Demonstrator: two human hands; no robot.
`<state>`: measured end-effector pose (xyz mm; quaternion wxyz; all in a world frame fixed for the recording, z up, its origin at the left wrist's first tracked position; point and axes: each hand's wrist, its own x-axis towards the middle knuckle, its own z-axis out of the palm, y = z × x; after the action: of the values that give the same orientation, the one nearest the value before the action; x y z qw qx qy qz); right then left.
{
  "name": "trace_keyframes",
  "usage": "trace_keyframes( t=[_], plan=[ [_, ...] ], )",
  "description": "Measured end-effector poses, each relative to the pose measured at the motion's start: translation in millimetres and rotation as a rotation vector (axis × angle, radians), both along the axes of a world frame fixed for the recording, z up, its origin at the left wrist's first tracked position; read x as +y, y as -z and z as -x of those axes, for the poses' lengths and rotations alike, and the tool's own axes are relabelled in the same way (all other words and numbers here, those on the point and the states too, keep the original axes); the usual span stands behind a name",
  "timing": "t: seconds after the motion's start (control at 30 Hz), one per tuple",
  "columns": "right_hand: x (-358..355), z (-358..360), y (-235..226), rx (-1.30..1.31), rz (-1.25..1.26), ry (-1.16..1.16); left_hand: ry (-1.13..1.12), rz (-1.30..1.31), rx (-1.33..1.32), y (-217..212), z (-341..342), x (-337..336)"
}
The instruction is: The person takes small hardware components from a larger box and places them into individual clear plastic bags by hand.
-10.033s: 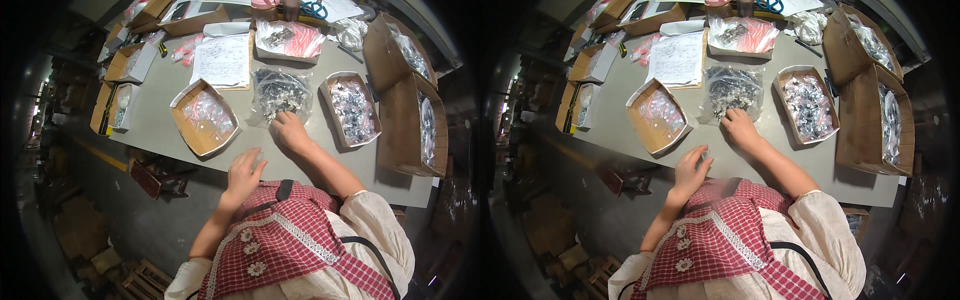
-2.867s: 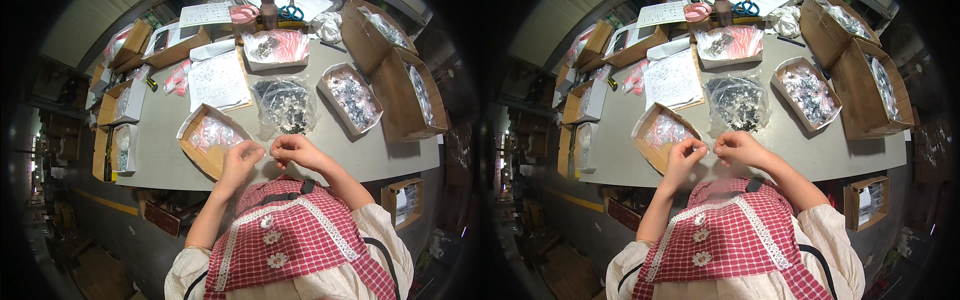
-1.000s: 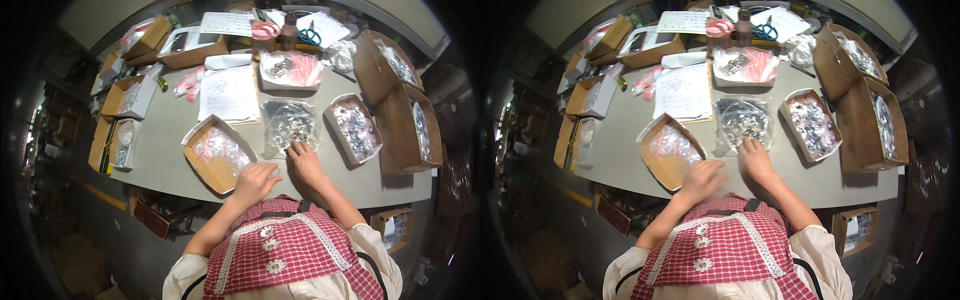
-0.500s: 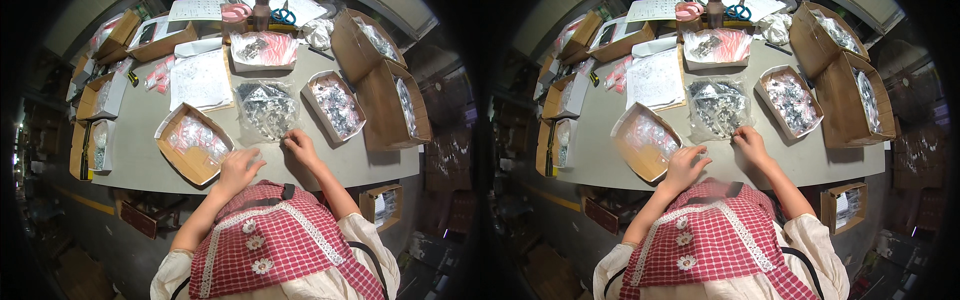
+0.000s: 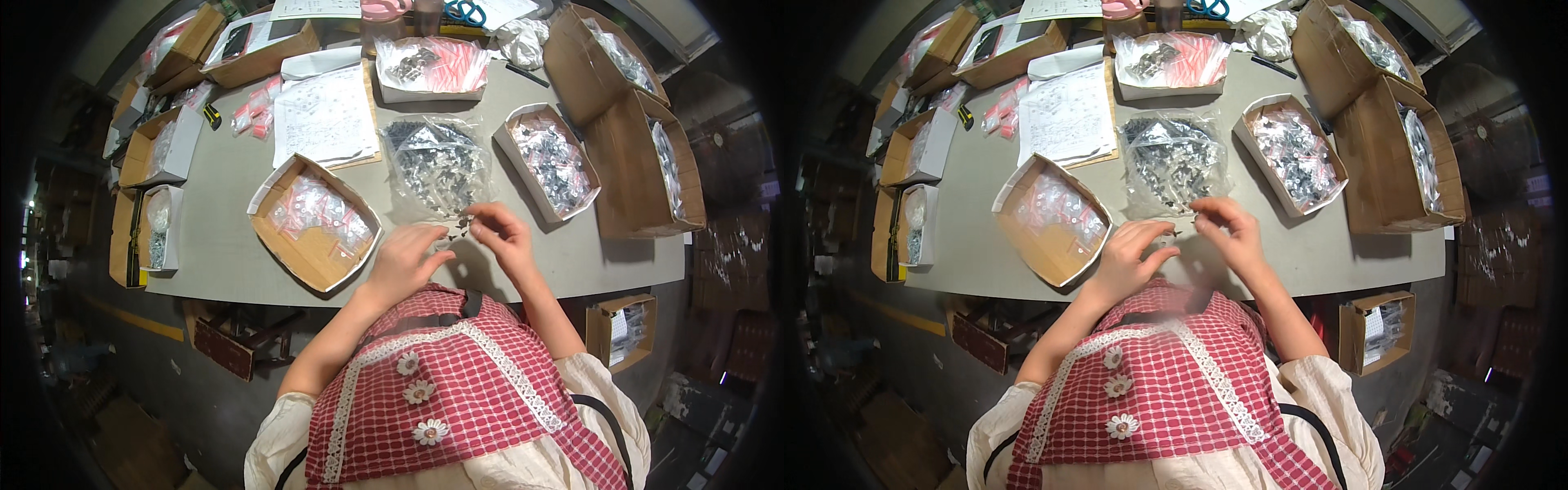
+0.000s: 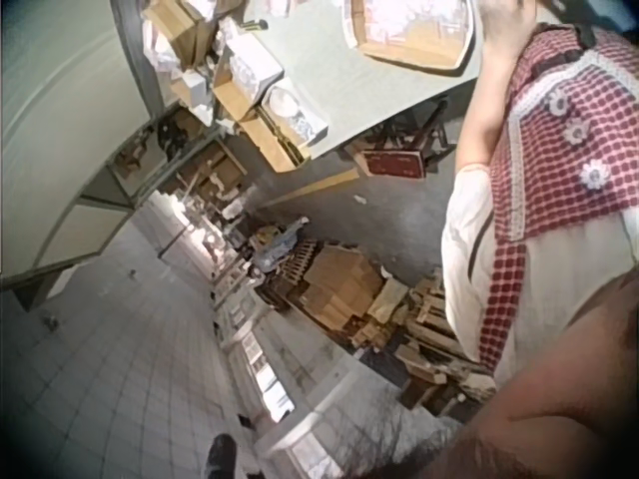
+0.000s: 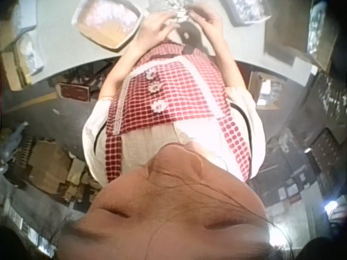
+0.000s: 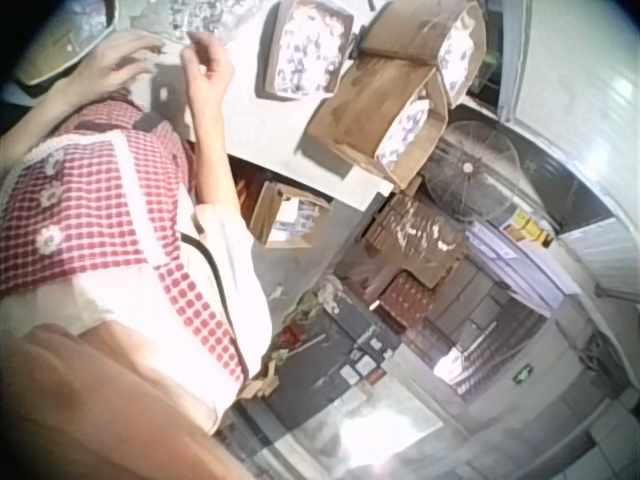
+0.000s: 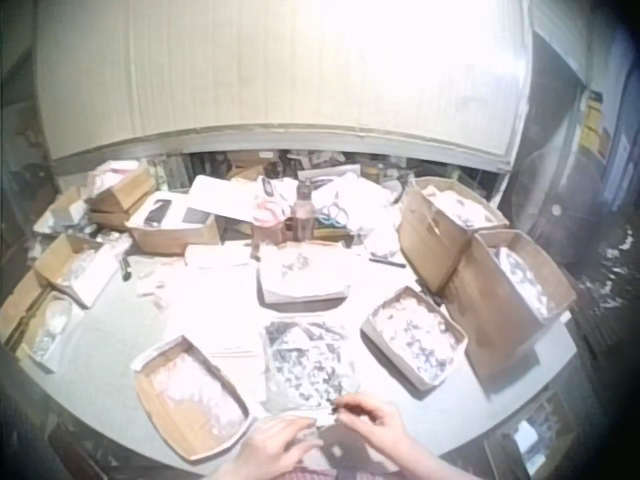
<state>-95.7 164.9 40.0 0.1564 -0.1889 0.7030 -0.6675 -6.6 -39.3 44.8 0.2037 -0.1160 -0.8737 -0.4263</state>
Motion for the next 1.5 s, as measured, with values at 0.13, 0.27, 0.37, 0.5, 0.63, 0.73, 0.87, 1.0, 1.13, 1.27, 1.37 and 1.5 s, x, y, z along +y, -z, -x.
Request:
trace_keyframes(
  t=[0.13,0.27,0.37,0.5,0.63,0.73,0.87,1.0,1.13,1.27,1.37,1.5],
  plan=[
    [11.8,13.4,19.3,0.235,-0.643,0.052,-0.022,0.047,0.030,8.6,-2.7,-4.6],
    [8.4,1.7,28.7,0.485,-0.921,0.054,-0.036,0.048,0.019,9.1,-3.6,-4.1],
    [11.0,5.0,47.2,0.530,-0.929,0.036,-0.042,0.045,0.009,7.8,-3.6,-4.2],
    [10.4,2.8,44.2,0.480,-0.821,0.044,-0.127,0.012,-0.048,8.2,-5.6,-11.8],
    [-0.3,-4.3,38.5,0.628,-0.778,-0.017,-0.245,-0.089,-0.122,2.5,-10.0,-30.6],
    [-6.6,-3.9,49.6,0.767,-0.822,-0.056,-0.287,-0.134,-0.109,-1.9,-11.3,-42.1],
    [-13.2,7.3,52.0,0.795,-0.793,-0.113,-0.324,-0.036,-0.021,-1.2,-16.5,-58.6],
    [-31.9,-2.7,1.4,0.474,-0.375,-0.224,-0.238,0.146,0.078,-8.8,-22.9,-57.9],
    [-52.6,-14.0,-34.7,0.605,-0.116,-0.271,-0.117,0.157,0.075,-11.9,-23.4,-42.9],
    [-64.5,-12.8,-40.1,0.611,-0.071,-0.341,-0.099,0.132,0.094,-10.8,-22.1,-39.6],
    [-67.3,-6.6,-31.0,0.330,-0.096,-0.231,-0.142,0.083,0.064,-7.9,-24.2,-44.0],
    [-84.2,0.4,5.3,0.347,-0.251,-0.222,-0.213,0.046,0.024,-2.5,-32.8,-56.9]
  ],
)
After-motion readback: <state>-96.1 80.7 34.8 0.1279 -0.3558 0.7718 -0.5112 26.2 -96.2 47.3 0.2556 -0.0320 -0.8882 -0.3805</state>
